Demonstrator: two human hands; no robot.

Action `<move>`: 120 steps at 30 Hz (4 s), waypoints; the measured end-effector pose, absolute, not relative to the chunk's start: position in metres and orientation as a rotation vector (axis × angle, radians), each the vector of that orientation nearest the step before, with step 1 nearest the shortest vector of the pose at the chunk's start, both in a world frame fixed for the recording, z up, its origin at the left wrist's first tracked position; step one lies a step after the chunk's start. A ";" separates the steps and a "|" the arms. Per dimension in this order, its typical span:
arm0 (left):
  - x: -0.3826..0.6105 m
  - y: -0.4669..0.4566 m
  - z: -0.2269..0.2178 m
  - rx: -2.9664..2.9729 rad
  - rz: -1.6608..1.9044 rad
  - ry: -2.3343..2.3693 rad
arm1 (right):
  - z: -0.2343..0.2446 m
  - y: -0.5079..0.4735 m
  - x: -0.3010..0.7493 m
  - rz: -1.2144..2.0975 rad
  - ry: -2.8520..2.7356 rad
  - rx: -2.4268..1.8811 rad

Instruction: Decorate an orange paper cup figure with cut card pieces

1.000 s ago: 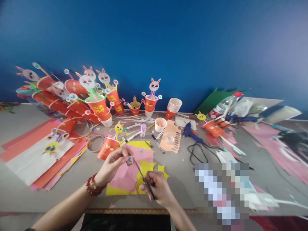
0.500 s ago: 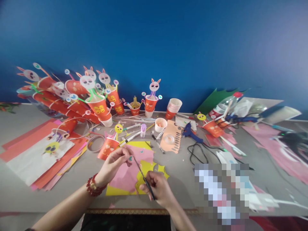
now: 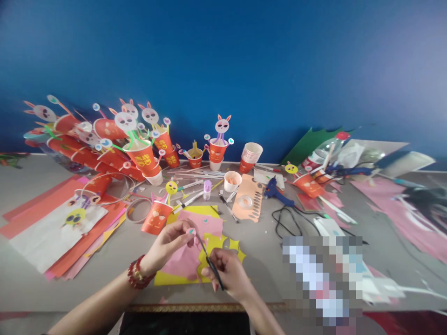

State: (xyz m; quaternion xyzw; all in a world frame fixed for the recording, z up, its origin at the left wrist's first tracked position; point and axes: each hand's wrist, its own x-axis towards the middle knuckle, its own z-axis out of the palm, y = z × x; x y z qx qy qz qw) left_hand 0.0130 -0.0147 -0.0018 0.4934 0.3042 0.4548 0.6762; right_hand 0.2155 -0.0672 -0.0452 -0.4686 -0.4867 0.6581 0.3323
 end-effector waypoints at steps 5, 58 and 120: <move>0.013 -0.016 -0.001 1.126 0.972 0.689 | -0.047 -0.065 0.215 1.717 -1.290 -1.210; 0.008 -0.011 -0.002 1.080 1.003 0.669 | -0.047 -0.064 0.214 1.714 -1.272 -1.200; 0.011 -0.014 0.000 0.998 0.991 0.629 | -0.035 -0.060 0.210 1.746 -1.351 -1.208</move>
